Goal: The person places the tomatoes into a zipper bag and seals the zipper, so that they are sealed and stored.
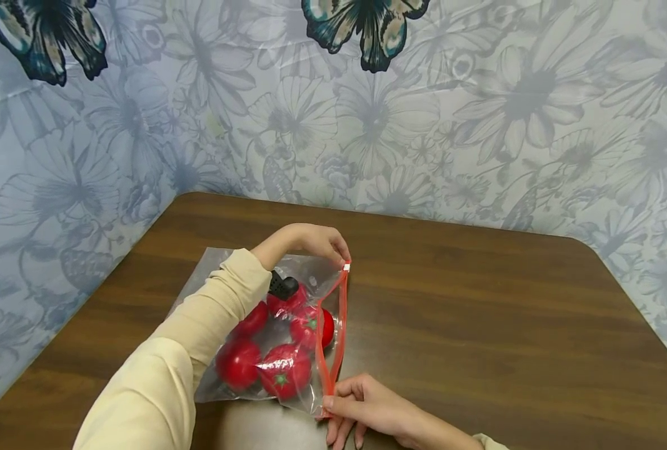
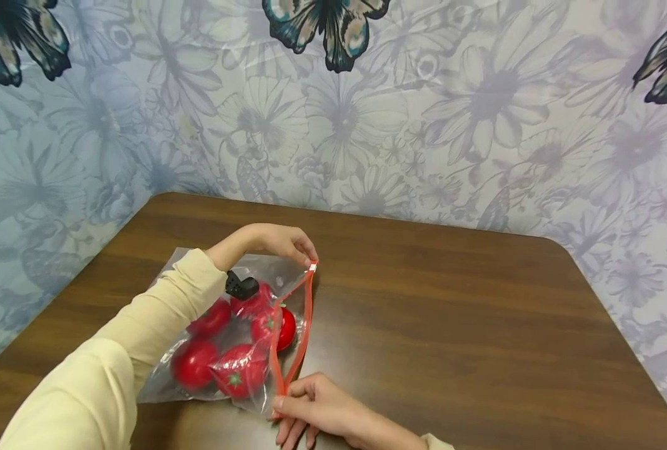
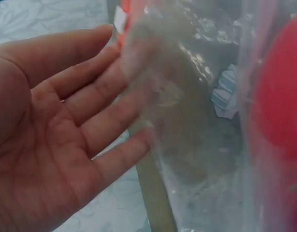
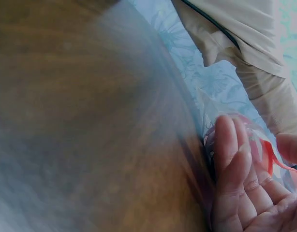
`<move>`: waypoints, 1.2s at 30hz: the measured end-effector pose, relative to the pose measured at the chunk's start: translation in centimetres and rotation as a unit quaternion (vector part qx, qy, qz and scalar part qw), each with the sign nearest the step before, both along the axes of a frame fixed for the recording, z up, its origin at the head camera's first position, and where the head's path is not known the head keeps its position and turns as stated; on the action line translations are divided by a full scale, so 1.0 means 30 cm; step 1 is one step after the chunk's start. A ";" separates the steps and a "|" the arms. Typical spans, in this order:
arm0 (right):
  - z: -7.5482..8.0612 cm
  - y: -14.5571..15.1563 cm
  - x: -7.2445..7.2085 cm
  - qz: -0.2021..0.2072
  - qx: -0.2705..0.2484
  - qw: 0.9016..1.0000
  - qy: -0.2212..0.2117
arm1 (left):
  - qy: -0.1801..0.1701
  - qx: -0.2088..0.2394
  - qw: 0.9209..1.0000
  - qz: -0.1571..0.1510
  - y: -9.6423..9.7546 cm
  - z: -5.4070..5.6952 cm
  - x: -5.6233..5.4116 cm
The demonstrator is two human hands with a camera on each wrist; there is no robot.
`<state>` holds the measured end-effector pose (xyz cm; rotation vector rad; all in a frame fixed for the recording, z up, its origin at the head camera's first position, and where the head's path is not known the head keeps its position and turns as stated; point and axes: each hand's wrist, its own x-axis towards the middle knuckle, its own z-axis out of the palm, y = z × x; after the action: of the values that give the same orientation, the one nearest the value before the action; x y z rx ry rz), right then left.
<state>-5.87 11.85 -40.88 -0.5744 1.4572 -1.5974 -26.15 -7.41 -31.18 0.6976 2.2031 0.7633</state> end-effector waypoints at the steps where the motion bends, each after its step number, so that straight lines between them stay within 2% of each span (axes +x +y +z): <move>1: -0.001 -0.002 0.005 -0.003 0.000 1.000 -0.006 | -0.002 0.013 1.000 0.002 0.000 -0.005 0.001; 4: -0.006 -0.007 0.015 -0.012 0.000 1.000 -0.014 | -0.006 0.047 0.999 0.011 0.004 -0.011 0.003; 7: -0.008 -0.008 0.018 -0.021 0.005 1.000 -0.018 | 0.015 0.067 0.997 0.017 0.002 -0.014 0.002; 11: -0.010 -0.008 0.019 -0.017 -0.001 1.000 0.001 | 0.052 0.080 0.995 0.038 -0.014 -0.020 0.002; 18: -0.004 0.009 0.013 -0.012 -0.011 0.999 0.040 | 0.097 0.095 0.988 0.074 -0.050 -0.030 0.001; 24: 0.012 0.046 -0.006 -0.015 0.004 0.995 0.102 | 0.076 0.108 0.987 0.090 -0.096 -0.034 0.013; 29: 0.034 0.102 -0.038 -0.036 0.039 0.984 0.170 | 0.093 0.110 0.984 0.102 -0.131 0.001 0.029; 32: 0.046 0.147 -0.060 -0.061 0.064 0.972 0.218 | 0.097 0.114 0.983 0.105 -0.154 0.022 0.040; 36: 0.064 0.206 -0.088 -0.105 0.101 0.950 0.275 | 0.078 0.118 0.983 0.117 -0.185 0.043 0.062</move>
<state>-8.52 18.02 -38.95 -0.8078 2.1289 -1.4839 -24.30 -12.95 -29.89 0.6372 2.3885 1.1386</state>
